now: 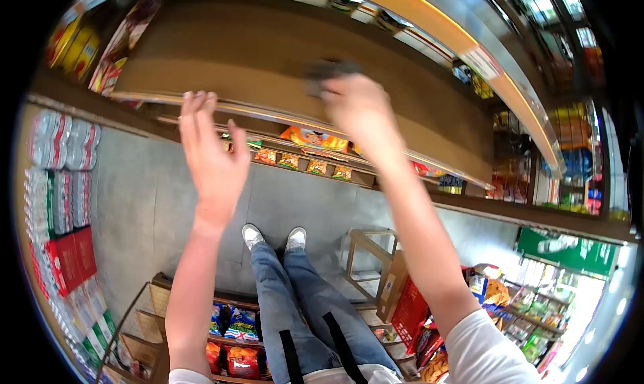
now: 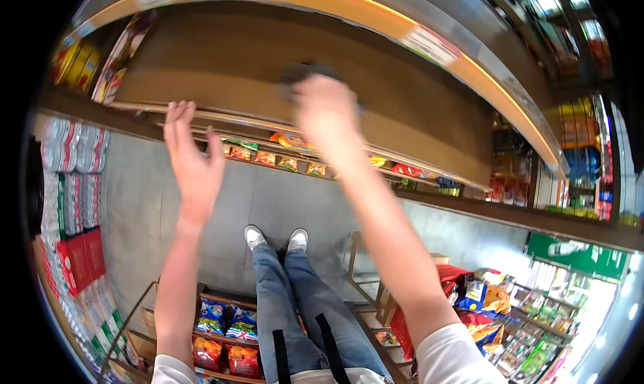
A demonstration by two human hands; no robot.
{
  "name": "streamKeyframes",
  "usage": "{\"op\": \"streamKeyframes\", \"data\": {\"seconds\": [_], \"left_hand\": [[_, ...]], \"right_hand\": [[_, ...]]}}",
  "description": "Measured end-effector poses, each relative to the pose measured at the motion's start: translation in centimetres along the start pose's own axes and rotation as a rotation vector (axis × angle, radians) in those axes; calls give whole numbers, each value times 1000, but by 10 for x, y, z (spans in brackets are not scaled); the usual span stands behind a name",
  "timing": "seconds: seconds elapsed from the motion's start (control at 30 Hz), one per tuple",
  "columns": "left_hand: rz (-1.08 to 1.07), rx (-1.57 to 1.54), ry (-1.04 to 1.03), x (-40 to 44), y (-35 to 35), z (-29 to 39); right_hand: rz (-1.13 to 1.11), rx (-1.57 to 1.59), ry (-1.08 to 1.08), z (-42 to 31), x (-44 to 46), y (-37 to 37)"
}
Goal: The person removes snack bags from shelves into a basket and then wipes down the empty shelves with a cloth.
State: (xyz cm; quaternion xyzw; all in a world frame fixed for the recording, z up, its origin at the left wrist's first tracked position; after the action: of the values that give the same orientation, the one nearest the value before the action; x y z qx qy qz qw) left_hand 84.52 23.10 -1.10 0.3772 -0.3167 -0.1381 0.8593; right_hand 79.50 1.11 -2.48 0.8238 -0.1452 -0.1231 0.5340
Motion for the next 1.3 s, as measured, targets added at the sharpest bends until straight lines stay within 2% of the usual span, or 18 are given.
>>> {"op": "streamKeyframes", "data": {"seconds": [0.07,0.1,0.13,0.17,0.23,0.3,0.4,0.5,0.57,0.63,0.77,0.87,1.03,1.1,1.17,1.3], "left_hand": [[-23,27,-8,3,-5,7],[-23,67,7,3,-4,8],[-32,83,9,2,-5,10],[-47,83,-10,1,-8,11],[-51,146,-11,1,-9,10],[-70,155,-28,0,-10,14],[-75,152,11,1,-10,15],[-104,181,11,4,-11,17],[-66,165,12,6,-11,24],[-196,243,-162,7,-31,61],[-268,-51,-316,-7,-72,135],[-225,-209,-368,-21,-86,162],[-213,-206,-378,-26,-88,155],[-160,-288,-417,-29,-88,152],[-145,-299,-412,-31,-89,151],[-118,-338,-391,-31,-88,149]], "right_hand": [[-268,-20,-16,-41,39,-41],[-85,11,19,-52,59,-55],[-36,-60,71,-70,75,-63],[29,55,79,-74,83,-64],[-45,149,140,-70,89,-64],[-78,417,218,-52,73,-51],[-114,478,112,-16,46,-33],[-59,340,128,16,5,-6],[-71,417,-2,49,-14,-3],[-1,531,-10,71,-32,9],[-31,570,-81,94,-58,21],[-84,549,-132,121,-74,33],[-175,530,-204,137,-91,43],[-170,423,-141,127,-88,44],[-221,425,-149,123,-79,36],[-340,485,-32,95,-44,16]]}}
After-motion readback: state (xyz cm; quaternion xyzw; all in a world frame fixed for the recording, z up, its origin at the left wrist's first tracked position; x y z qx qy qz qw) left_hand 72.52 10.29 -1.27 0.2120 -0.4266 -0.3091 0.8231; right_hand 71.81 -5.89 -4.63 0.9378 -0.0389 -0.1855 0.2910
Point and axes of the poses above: each hand's wrist, its own x-axis towards the middle knuckle, its own y-axis out of the back of the hand, z = x × y, the point moved 10 cm from there along x, towards the middle knuckle, and after that the axes turned 12 degrees about -z, right-handed, at the moved point
